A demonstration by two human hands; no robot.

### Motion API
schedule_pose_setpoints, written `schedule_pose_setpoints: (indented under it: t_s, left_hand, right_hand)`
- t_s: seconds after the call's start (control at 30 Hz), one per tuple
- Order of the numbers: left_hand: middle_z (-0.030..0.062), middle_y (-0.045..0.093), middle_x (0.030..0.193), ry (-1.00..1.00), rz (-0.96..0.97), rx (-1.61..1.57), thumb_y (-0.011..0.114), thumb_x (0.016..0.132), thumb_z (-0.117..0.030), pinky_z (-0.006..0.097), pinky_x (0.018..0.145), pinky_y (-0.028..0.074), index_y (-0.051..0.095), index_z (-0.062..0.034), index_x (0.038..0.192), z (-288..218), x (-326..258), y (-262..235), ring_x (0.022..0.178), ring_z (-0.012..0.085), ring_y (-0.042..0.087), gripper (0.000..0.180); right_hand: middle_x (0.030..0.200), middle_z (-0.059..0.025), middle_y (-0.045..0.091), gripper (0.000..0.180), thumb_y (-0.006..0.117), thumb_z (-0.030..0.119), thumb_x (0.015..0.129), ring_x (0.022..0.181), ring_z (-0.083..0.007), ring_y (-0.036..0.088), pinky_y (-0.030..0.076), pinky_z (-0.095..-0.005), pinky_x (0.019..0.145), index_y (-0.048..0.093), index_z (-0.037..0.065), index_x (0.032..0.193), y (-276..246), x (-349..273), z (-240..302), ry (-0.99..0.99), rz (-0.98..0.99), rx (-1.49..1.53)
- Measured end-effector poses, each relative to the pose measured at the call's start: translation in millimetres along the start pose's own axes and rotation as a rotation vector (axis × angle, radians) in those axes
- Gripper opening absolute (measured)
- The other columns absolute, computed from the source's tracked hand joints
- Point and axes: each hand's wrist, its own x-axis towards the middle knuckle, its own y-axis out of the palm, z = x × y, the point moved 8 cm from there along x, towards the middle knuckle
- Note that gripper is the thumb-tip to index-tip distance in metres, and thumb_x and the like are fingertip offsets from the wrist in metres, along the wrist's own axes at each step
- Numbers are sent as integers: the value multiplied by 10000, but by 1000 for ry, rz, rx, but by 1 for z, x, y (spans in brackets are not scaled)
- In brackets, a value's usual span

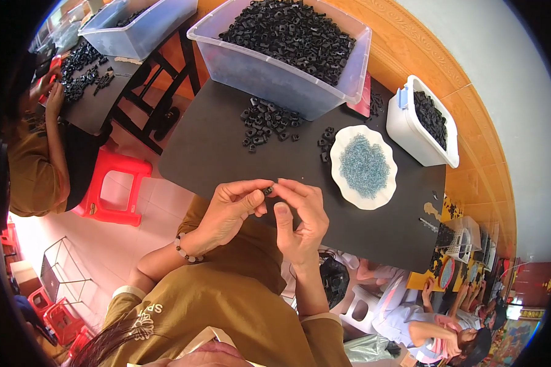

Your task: The person assembles plastic cord locks by taking springs from a dish, inserting them into plastic components, and pressing the parts together by hand.

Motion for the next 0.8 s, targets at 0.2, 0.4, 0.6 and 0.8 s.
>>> schedule_pose_setpoints:
  t_s: [0.2, 0.4, 0.6, 0.8]
  left_hand:
    - [59, 730, 1035, -1, 3, 9, 684, 992, -151, 250, 745, 540, 711, -21, 1237, 3, -1, -2, 805, 92, 625, 278]
    - [83, 738, 1085, -25, -9, 21, 688, 992, -166, 239, 763, 532, 709, -21, 1242, -5, -8, -5, 826, 89, 630, 290]
    - [67, 719, 1031, -3, -2, 139, 720, 964, -173, 227, 757, 513, 713, -18, 1225, -17, -14, -9, 812, 97, 613, 304]
    - [18, 636, 886, 30, -42, 213, 725, 956, -140, 264, 842, 531, 718, 8, 1204, -29, -18, -15, 762, 95, 582, 289]
  right_hand:
    - [1088, -138, 716, 192, 710, 170, 912, 945, -266, 625, 507, -354, 849, 757, 7, 1002, 4, 3, 19, -135, 43, -53]
    - [950, -130, 730, 175, 698, 156, 917, 869, -256, 644, 514, -359, 823, 742, 2, 989, -12, 16, 3, -25, -23, -16]
    - [881, -129, 716, 153, 701, 138, 918, 796, -276, 646, 511, -396, 754, 722, 22, 1015, -15, 60, -40, 127, 113, -545]
    - [878, -111, 702, 207, 747, 183, 878, 878, -330, 623, 513, -446, 750, 705, 43, 1024, 10, 97, -64, 9, 227, -744]
